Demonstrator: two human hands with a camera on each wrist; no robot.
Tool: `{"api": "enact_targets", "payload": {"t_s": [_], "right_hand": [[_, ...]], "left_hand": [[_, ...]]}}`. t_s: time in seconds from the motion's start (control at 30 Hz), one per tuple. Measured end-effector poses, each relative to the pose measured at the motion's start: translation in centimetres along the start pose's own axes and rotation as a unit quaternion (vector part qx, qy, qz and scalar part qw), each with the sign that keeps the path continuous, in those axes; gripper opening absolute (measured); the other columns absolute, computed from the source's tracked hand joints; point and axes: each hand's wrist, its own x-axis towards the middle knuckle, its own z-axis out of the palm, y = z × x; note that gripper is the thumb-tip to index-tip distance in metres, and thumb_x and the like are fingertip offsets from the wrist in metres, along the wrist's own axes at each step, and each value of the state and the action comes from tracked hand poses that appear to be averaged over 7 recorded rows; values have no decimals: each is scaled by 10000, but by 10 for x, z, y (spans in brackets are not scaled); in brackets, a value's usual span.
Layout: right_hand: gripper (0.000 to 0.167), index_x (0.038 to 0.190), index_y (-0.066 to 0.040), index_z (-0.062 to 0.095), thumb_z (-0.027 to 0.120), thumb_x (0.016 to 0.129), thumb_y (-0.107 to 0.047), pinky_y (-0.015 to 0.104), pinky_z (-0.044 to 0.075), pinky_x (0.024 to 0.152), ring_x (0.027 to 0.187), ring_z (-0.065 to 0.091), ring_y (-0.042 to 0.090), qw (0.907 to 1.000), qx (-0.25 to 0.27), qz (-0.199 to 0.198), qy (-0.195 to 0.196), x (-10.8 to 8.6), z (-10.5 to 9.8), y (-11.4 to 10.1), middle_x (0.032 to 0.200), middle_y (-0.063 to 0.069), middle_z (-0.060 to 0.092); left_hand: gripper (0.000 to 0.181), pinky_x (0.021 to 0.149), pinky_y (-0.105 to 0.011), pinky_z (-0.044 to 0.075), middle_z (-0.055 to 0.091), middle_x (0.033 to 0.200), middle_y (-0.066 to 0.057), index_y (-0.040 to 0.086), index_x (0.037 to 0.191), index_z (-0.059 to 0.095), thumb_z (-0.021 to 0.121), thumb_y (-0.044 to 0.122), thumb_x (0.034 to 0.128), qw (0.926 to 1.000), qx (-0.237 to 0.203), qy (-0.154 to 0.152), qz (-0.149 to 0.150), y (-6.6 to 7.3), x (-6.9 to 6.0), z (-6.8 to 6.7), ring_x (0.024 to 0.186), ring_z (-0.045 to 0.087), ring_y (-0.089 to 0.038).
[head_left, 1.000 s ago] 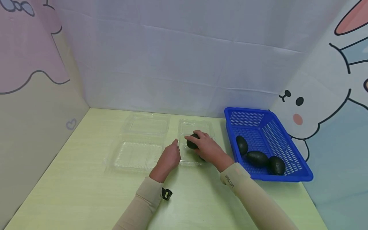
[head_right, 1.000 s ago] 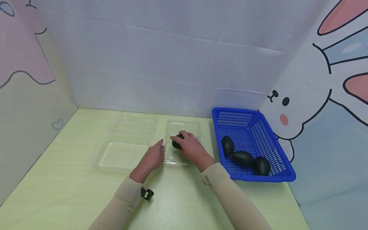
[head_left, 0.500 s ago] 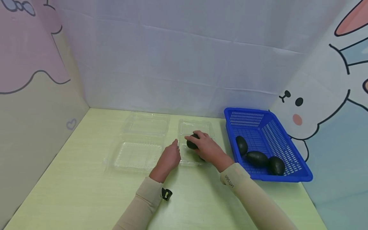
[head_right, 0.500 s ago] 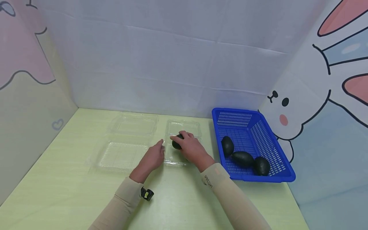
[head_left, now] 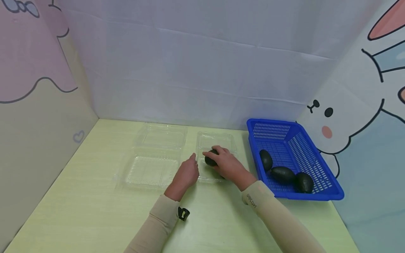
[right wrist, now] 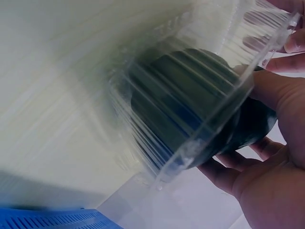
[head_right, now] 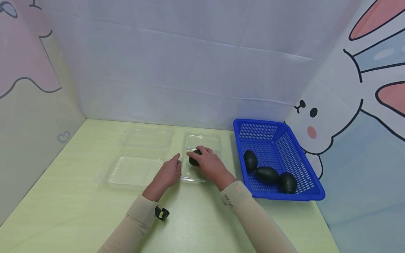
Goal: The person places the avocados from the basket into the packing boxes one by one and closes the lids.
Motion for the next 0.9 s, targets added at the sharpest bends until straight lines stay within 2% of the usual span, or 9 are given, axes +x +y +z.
{"api": "enact_targets", "payload": {"t_s": [0.3, 0.6, 0.9], "right_hand": [[631, 1480, -228, 571, 788, 917, -42, 552, 508, 1005, 1306, 500, 450, 9999, 42, 47, -131, -1, 3, 0, 1478, 190, 474], [628, 1474, -244, 576, 783, 918, -37, 563, 491, 1027, 1369, 439, 445, 9996, 51, 139, -230, -1, 6, -1, 1508, 189, 447], [600, 1448, -212, 601, 773, 914, 1, 543, 497, 1027, 1389, 416, 448, 9999, 26, -3, -145, -1, 11, 1, 1516, 209, 437]], "left_hand": [[454, 870, -484, 572, 663, 1236, -289, -172, 1464, 404, 477, 24, 1062, 9999, 111, 41, 109, -1, 1, 0, 1106, 672, -396], [468, 907, -494, 557, 662, 1259, -274, -167, 1478, 391, 476, 34, 1064, 10000, -42, 12, 16, 0, -1, 0, 1154, 654, -387], [473, 941, -505, 541, 630, 1305, -294, -162, 1485, 386, 477, 39, 1066, 10000, -29, -8, 13, 0, -2, -1, 1192, 630, -401]]}}
